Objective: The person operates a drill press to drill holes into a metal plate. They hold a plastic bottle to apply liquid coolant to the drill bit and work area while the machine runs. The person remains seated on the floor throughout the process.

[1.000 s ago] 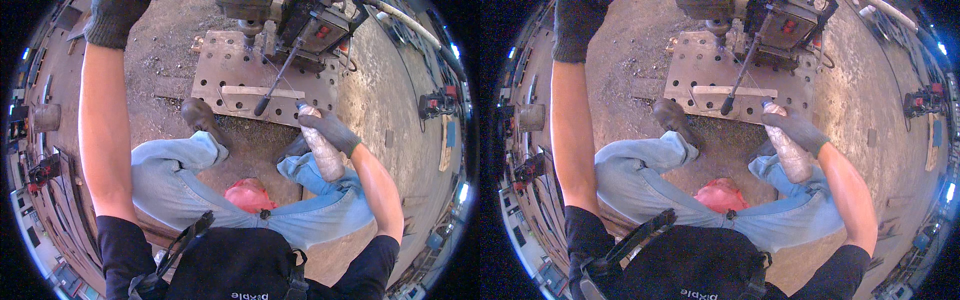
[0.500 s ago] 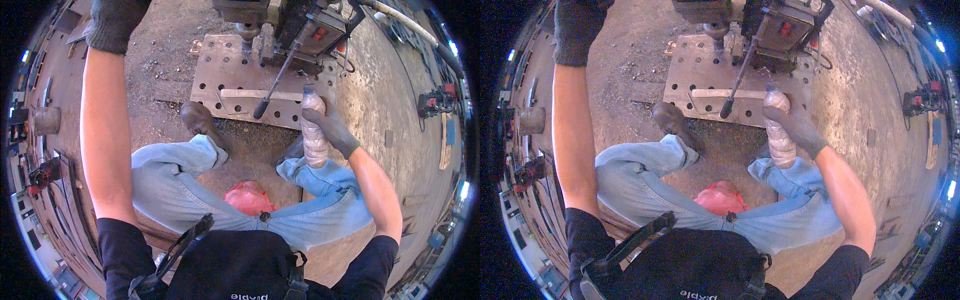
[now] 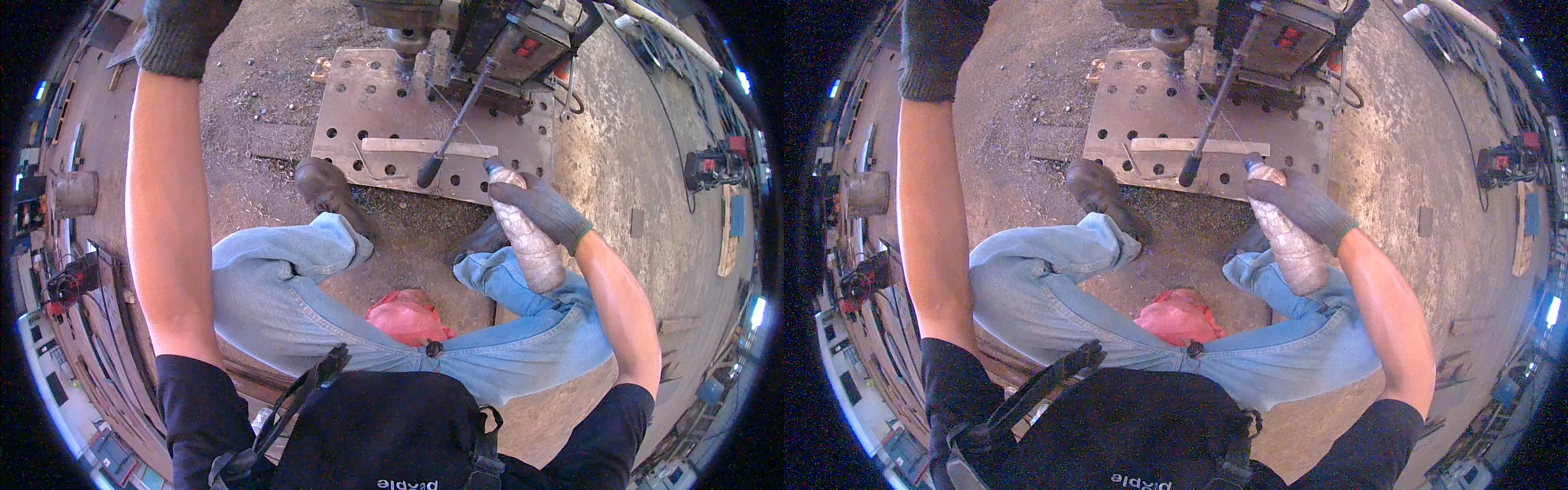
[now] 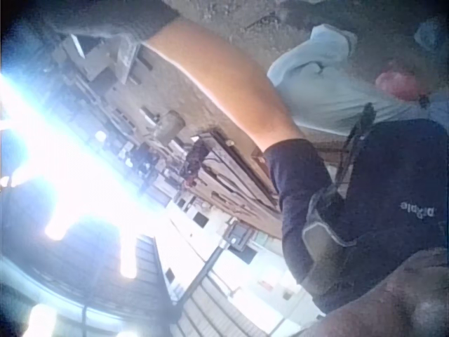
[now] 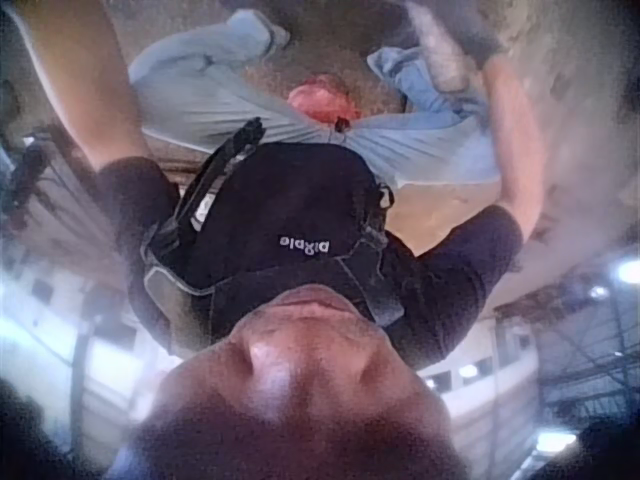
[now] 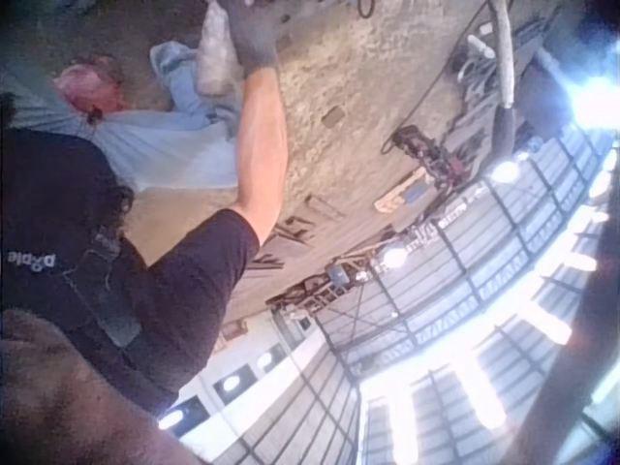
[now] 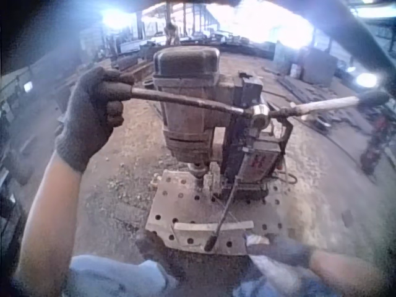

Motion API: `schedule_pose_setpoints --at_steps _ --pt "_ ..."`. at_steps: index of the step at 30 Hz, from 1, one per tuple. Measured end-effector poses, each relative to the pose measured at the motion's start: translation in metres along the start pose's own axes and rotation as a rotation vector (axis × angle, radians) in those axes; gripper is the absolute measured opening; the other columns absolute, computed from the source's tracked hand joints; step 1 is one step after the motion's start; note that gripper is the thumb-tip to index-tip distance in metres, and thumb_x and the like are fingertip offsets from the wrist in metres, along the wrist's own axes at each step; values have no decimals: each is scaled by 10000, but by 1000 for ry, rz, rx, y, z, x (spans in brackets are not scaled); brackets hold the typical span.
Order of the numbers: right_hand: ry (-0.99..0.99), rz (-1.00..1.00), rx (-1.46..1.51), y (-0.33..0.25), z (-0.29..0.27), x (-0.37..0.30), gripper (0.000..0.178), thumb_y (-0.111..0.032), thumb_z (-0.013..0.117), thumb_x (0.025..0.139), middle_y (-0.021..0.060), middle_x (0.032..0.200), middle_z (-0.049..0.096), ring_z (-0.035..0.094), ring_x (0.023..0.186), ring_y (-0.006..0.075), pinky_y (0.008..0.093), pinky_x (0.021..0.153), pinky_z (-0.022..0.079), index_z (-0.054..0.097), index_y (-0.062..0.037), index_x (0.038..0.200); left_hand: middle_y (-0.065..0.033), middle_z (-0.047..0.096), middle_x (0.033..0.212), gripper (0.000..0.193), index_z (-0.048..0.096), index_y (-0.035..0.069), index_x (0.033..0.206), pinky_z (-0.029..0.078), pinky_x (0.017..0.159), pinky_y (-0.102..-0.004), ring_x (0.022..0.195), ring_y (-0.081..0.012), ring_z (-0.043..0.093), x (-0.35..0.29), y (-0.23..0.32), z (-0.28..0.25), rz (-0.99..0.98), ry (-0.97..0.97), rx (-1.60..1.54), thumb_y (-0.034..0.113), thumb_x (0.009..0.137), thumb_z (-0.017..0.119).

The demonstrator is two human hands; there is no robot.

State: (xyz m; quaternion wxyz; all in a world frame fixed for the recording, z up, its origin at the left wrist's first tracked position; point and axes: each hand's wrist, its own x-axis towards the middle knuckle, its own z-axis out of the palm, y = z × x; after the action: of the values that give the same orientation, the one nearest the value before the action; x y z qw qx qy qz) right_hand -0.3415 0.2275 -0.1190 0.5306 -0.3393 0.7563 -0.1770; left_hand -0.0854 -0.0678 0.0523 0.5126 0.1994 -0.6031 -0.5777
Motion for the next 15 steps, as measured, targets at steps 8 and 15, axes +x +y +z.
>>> schedule_pose_setpoints --at_steps 8,15 --pt "94 -75 35 -3 5 1 716 -418 701 805 157 1169 603 601 1023 223 348 896 484 471 33 1312 -17 654 772 443 632 20 1055 369 462 -224 523 -79 475 0 5 -2 -4 47 23 416 963 456" --pt "180 -257 172 -2 5 3 805 -426 707 801 187 1288 536 542 1156 264 372 978 445 387 27 1383 -6 649 763 477 633 14 1083 372 479 -226 539 -75 469 -3 7 -2 11 34 77 439 966 450"
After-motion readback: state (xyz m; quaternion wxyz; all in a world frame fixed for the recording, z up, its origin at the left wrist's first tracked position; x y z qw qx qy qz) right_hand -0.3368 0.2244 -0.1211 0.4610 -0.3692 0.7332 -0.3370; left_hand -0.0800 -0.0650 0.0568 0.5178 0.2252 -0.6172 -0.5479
